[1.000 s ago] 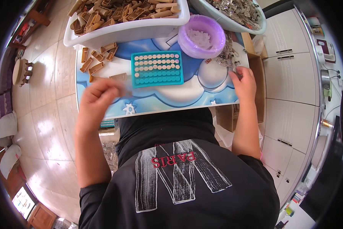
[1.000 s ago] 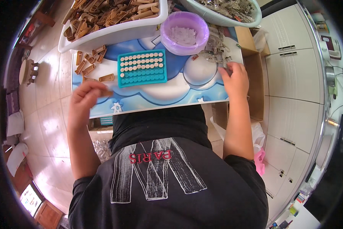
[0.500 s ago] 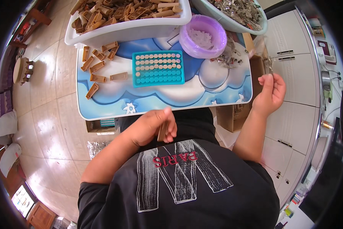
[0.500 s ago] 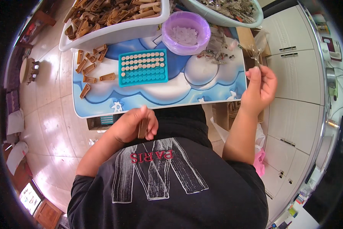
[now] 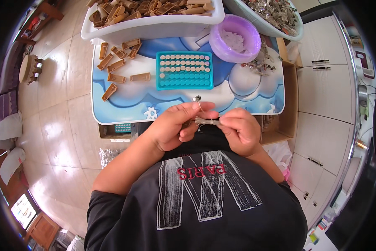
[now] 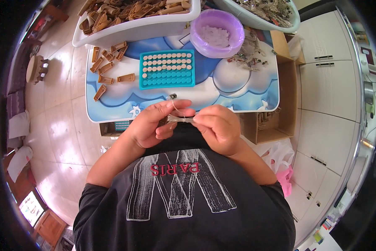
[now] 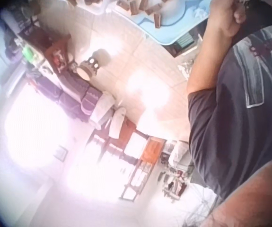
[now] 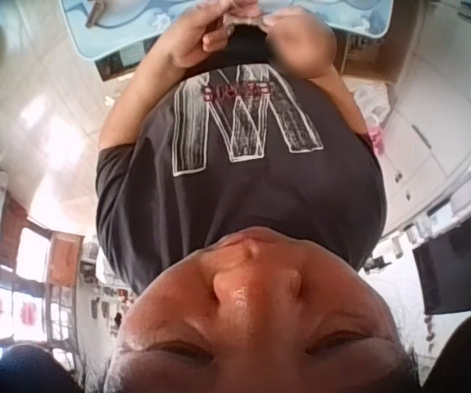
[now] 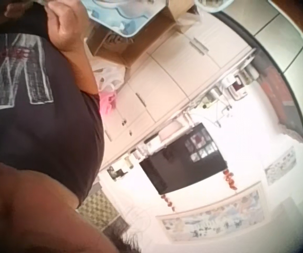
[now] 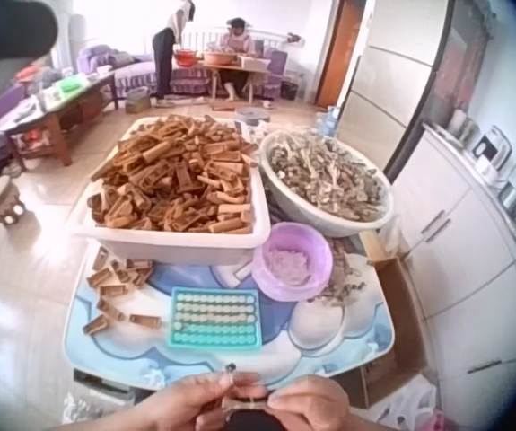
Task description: The person assembles small wooden rectangular frames by inserting metal pins and white circular discs. They pick up a wooden frame, insert a pin, and then place a white disc into the frame, repeating this process for multiple units. The assembled parts are placed into a teal tray with circular indentations.
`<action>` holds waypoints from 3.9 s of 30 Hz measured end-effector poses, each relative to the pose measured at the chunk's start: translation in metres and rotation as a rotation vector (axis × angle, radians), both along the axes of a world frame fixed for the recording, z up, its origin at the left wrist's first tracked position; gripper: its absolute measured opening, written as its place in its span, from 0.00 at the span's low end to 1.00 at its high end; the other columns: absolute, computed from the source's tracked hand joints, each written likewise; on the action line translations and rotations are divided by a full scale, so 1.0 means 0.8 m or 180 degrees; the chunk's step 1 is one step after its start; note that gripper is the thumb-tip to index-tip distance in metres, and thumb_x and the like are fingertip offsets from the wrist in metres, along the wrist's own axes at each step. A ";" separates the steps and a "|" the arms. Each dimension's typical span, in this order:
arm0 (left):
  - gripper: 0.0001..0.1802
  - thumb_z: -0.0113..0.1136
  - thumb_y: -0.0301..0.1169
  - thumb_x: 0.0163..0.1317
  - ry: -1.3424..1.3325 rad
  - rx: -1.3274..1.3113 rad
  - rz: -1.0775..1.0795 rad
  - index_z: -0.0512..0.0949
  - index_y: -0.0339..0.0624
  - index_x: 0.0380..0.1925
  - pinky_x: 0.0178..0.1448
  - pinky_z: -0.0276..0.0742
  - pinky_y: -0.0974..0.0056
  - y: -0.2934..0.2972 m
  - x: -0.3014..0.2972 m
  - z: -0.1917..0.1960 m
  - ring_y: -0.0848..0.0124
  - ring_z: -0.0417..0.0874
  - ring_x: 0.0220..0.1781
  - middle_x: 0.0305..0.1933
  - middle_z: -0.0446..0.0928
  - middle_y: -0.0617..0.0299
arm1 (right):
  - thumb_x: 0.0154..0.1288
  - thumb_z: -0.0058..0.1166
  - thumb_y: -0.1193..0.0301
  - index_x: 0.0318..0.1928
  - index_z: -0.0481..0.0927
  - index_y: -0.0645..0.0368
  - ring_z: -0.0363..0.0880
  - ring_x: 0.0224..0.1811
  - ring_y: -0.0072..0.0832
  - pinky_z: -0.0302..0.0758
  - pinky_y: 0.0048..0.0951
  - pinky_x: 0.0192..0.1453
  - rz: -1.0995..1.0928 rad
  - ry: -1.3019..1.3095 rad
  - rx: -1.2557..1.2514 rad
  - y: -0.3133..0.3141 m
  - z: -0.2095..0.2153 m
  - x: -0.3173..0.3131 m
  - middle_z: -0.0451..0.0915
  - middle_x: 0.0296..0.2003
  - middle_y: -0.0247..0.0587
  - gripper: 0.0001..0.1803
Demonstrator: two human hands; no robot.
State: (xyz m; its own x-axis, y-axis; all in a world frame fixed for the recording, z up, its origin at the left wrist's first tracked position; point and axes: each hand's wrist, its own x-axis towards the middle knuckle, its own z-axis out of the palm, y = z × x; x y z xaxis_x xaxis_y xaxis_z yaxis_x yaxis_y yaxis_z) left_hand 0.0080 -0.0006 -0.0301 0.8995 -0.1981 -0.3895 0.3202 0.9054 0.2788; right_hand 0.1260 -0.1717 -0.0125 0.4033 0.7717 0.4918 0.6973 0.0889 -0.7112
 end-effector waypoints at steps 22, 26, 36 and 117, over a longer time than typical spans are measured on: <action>0.15 0.53 0.30 0.64 -0.0036 0.0151 0.0418 0.72 0.33 0.48 0.17 0.52 0.79 0.025 -0.010 0.001 0.86 0.57 0.14 0.35 0.79 0.63 | 0.55 0.60 0.77 0.32 0.78 0.62 0.74 0.24 0.22 0.68 0.21 0.26 0.0512 0.1722 -0.1374 0.009 -0.001 -0.003 0.76 0.25 0.37 0.05; 0.13 0.57 0.27 0.61 0.0070 0.0597 0.0383 0.74 0.34 0.45 0.17 0.52 0.79 0.023 -0.011 -0.002 0.86 0.59 0.15 0.35 0.79 0.62 | 0.59 0.57 0.72 0.32 0.78 0.64 0.73 0.24 0.17 0.70 0.20 0.27 0.0782 0.3355 -0.2268 0.012 0.004 0.001 0.76 0.23 0.33 0.06; 0.11 0.62 0.25 0.57 0.0276 0.2968 0.0315 0.78 0.33 0.39 0.36 0.72 0.76 -0.002 -0.011 0.002 0.81 0.77 0.31 0.36 0.80 0.60 | 0.54 0.60 0.74 0.36 0.77 0.63 0.77 0.25 0.28 0.72 0.24 0.29 0.0114 0.1086 -0.1626 0.029 0.012 0.006 0.77 0.27 0.41 0.10; 0.12 0.46 0.31 0.69 0.0509 0.1084 0.1921 0.68 0.35 0.47 0.55 0.74 0.64 -0.002 -0.007 0.005 0.66 0.77 0.50 0.47 0.74 0.53 | 0.41 0.64 0.76 0.31 0.80 0.53 0.72 0.35 0.34 0.67 0.35 0.38 0.0087 -0.0484 -0.0206 0.079 -0.026 -0.026 0.72 0.33 0.34 0.12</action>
